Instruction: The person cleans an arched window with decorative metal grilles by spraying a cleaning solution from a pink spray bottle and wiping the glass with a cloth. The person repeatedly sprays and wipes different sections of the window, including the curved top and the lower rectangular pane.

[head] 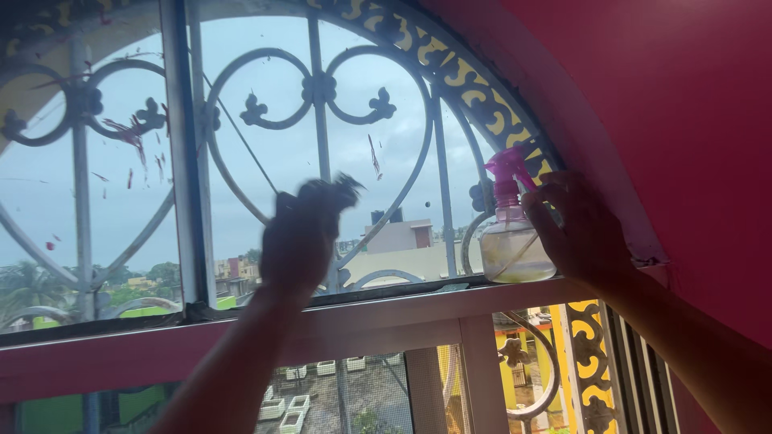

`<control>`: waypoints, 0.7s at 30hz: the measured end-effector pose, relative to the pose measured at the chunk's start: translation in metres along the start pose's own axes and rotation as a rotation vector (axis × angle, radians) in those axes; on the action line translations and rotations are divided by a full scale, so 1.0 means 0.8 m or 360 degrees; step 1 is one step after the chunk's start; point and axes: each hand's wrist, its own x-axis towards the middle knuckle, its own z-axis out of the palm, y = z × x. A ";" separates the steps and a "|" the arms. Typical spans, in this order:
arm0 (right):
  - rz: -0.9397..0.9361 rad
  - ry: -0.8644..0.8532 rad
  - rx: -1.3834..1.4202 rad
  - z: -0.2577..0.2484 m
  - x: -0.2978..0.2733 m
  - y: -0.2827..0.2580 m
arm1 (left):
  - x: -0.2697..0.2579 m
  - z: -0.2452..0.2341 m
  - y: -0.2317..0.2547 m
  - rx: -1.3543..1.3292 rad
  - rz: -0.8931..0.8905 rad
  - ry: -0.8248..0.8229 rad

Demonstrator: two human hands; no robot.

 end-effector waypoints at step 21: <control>0.0932 -0.0983 0.0208 -0.047 -0.026 -0.057 | 0.012 0.024 0.163 -0.0987 -0.0608 -0.0109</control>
